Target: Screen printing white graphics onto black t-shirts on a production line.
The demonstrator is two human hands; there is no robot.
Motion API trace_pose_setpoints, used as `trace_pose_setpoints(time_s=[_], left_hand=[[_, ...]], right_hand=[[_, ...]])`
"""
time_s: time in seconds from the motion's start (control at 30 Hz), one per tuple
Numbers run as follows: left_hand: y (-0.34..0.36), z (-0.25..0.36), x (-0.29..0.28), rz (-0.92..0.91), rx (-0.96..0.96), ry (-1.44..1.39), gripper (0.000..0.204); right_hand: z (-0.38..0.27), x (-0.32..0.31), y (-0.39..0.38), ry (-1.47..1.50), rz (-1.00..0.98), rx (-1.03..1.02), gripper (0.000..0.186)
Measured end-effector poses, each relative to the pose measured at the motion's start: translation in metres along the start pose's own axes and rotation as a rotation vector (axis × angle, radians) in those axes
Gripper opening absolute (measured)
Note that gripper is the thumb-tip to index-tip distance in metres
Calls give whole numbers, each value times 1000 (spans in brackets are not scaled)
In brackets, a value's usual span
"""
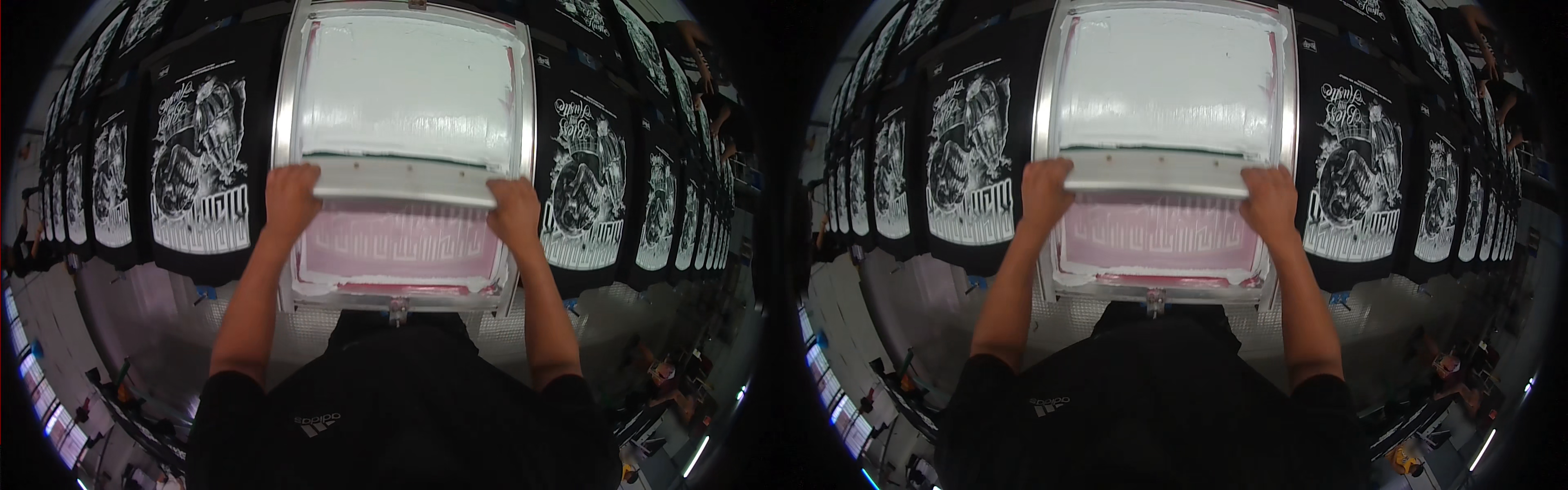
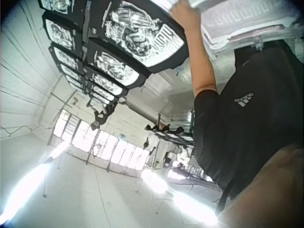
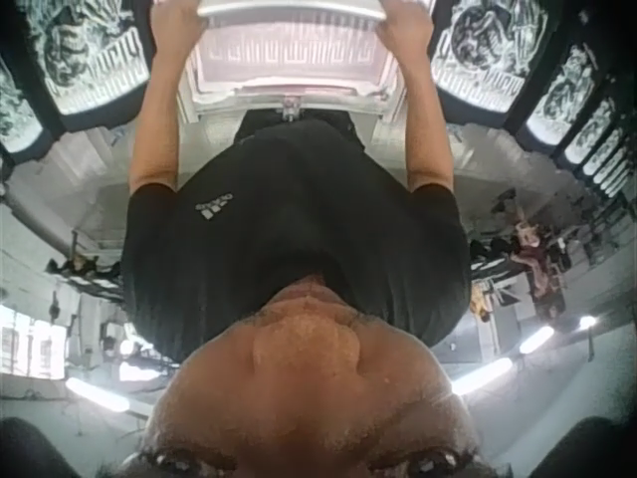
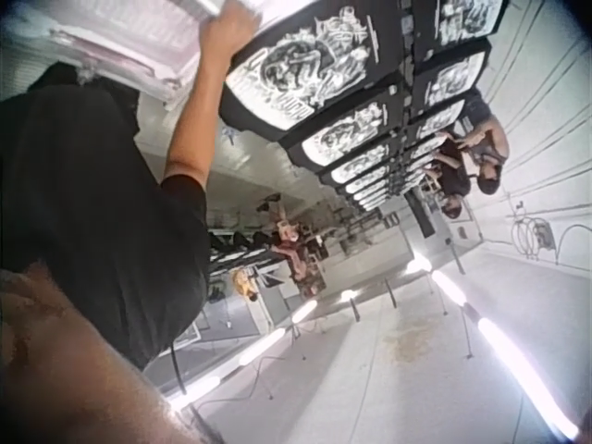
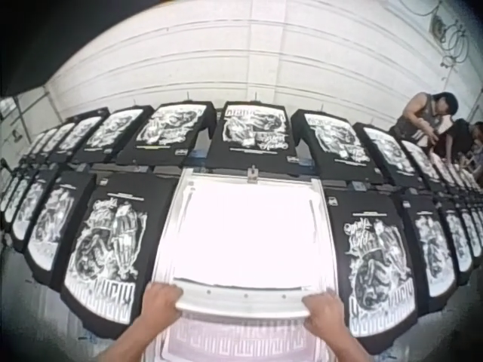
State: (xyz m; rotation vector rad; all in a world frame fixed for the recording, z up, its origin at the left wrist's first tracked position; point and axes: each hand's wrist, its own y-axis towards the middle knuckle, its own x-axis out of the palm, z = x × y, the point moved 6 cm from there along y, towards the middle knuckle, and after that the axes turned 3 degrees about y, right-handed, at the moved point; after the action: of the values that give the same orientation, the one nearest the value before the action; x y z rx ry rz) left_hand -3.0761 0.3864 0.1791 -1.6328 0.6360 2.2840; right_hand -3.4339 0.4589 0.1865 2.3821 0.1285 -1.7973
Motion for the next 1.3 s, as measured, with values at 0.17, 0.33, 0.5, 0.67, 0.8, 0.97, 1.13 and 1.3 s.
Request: trace_pose_setpoints(time_s=[0.17,0.33,0.5,0.67,0.8,0.97,1.13,1.3], left_hand=[[123,-45,13,125,57,45,26],[224,-80,21,-37,-81,149,38],[282,-85,8,-188,-97,121,44],[167,-59,-42,-290,-68,142,41],[-31,18,-62,-381,-115,-68,26],[-158,64,-48,-288,0,-26,32],[-171,65,-43,-209,-31,-122,36],[-182,62,-20,-78,-30,-88,39]], right_hand=[[48,-2,129,-77,20,1,44],[86,-10,230,-146,-17,38,37],[129,-24,291,-181,-131,32,47],[49,-56,167,-107,-239,46,44],[-26,-54,-30,77,-479,220,43],[-68,-31,-147,130,-324,108,36],[-60,-16,-149,135,-448,123,42],[-68,1,-173,104,-210,85,50]])
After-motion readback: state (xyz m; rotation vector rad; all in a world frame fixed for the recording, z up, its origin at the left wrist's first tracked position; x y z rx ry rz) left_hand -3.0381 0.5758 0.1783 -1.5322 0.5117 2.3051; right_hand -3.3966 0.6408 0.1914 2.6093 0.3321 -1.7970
